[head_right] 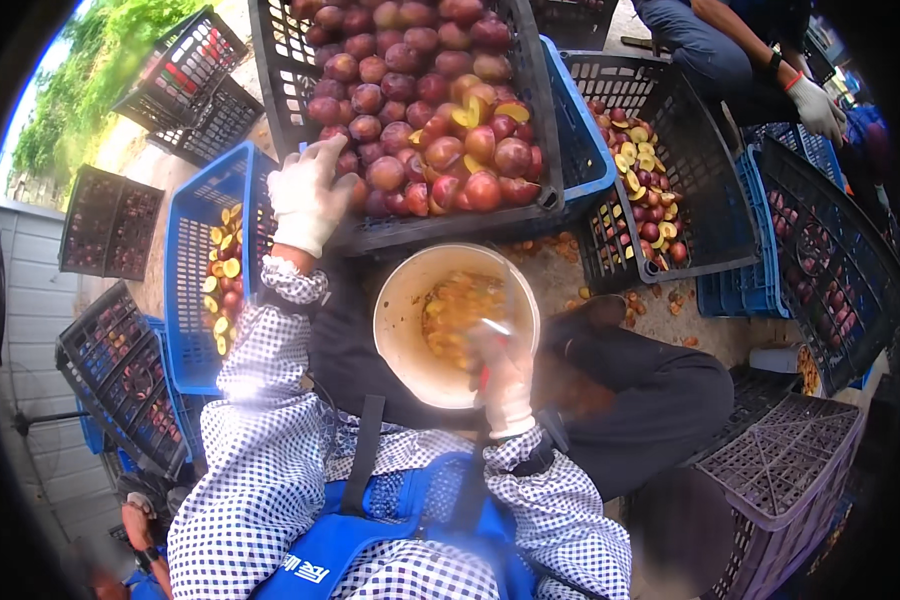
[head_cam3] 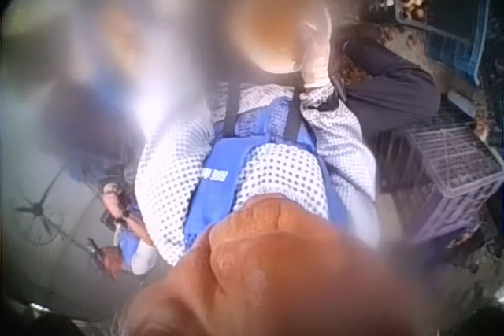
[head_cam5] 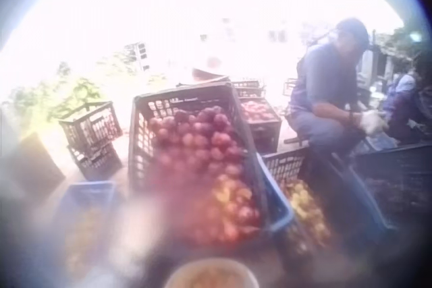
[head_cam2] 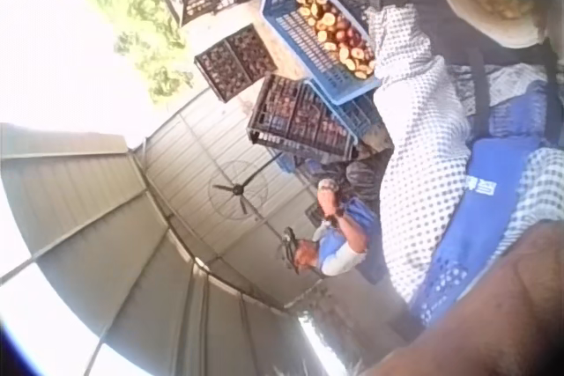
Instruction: Peeling and pitting plums using a small paring knife.
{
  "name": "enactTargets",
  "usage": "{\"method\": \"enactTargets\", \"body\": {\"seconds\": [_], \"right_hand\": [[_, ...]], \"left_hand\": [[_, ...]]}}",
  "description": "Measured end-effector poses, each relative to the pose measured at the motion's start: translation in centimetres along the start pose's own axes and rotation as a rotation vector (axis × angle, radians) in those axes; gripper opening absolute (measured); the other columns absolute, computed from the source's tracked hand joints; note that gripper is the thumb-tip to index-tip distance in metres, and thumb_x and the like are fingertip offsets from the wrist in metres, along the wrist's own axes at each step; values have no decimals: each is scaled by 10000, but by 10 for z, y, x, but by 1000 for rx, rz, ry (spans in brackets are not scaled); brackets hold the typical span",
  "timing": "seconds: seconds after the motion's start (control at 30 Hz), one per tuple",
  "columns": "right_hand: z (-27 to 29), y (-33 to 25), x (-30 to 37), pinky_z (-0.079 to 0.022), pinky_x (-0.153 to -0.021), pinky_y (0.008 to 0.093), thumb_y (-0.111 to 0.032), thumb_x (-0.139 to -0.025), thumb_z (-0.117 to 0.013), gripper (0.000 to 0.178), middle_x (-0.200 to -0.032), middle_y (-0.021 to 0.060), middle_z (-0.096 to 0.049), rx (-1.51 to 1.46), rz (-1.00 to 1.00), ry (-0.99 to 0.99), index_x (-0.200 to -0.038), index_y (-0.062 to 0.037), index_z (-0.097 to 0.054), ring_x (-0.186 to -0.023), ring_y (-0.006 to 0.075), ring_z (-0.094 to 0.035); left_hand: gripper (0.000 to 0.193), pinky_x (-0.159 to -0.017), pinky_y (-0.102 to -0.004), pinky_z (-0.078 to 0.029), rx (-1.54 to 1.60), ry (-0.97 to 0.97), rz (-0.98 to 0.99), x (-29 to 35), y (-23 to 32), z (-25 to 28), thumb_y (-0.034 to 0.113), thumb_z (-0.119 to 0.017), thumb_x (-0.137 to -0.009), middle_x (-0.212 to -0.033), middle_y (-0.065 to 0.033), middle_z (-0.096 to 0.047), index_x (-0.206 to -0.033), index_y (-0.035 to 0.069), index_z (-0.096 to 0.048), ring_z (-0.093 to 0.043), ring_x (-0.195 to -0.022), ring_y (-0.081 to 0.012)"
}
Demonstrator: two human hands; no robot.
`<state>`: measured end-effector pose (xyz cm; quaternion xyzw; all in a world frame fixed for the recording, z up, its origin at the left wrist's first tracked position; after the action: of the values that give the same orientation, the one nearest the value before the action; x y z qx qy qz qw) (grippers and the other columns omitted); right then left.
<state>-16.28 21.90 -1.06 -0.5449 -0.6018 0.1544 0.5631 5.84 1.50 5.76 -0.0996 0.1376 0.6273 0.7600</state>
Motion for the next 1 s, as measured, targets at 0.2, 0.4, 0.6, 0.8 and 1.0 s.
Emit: {"method": "enactTargets", "body": {"seconds": [0.2,0.4,0.6,0.8,1.0], "right_hand": [[3,-6,7,-411,-377,210,-415,-1000,-553,417,-725,49,-603,28,-20,-128,-1056,-3,-581,-478,89,-539],[6,2,21,-370,-351,193,-444,-1000,-553,446,-724,49,-604,-21,140,-225,-1074,-5,-584,-460,71,-515],[-15,-36,37,-418,-446,193,-499,-991,-554,484,-763,32,-606,125,254,-198,-1072,-23,-592,-547,72,-554],[-36,-66,50,-434,-581,321,-330,-1004,-596,330,-699,95,-575,459,759,-384,-880,-25,-590,-606,178,-532],[-43,-54,64,-470,-564,431,-294,-940,-681,281,-685,173,-607,839,1020,-135,-853,-53,-568,-638,377,-619]], "left_hand": [[512,-912,-444,-488,426,-225,-330,-22,3,-63,171,-735,-754,-1194,-122,-639,-1250,119,-622,-606,-1069,-371],[396,-689,-263,-506,1696,-471,367,-9,-4,-37,299,-580,-970,-1025,-48,-660,-1259,29,-584,-638,-838,-139],[545,-575,-238,-476,2320,-627,417,66,40,35,473,-430,-1035,-1001,-86,-644,-1330,21,-511,-612,-720,-148],[602,-558,-234,-449,2197,-568,344,124,78,55,514,-356,-1041,-965,-88,-644,-1266,-5,-562,-593,-704,-125],[187,-754,-207,-481,1709,-261,306,155,92,55,81,-507,-969,-939,-40,-630,-1111,27,-616,-585,-840,-108]]}}
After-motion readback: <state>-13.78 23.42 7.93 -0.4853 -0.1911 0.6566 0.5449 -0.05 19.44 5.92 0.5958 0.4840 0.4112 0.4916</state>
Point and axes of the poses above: each hand's wrist, its own x-axis away from the middle knuckle, its own z-axis out of the back of the hand, y = z × x, the point moved 1 cm from there along -x, towards the middle knuckle
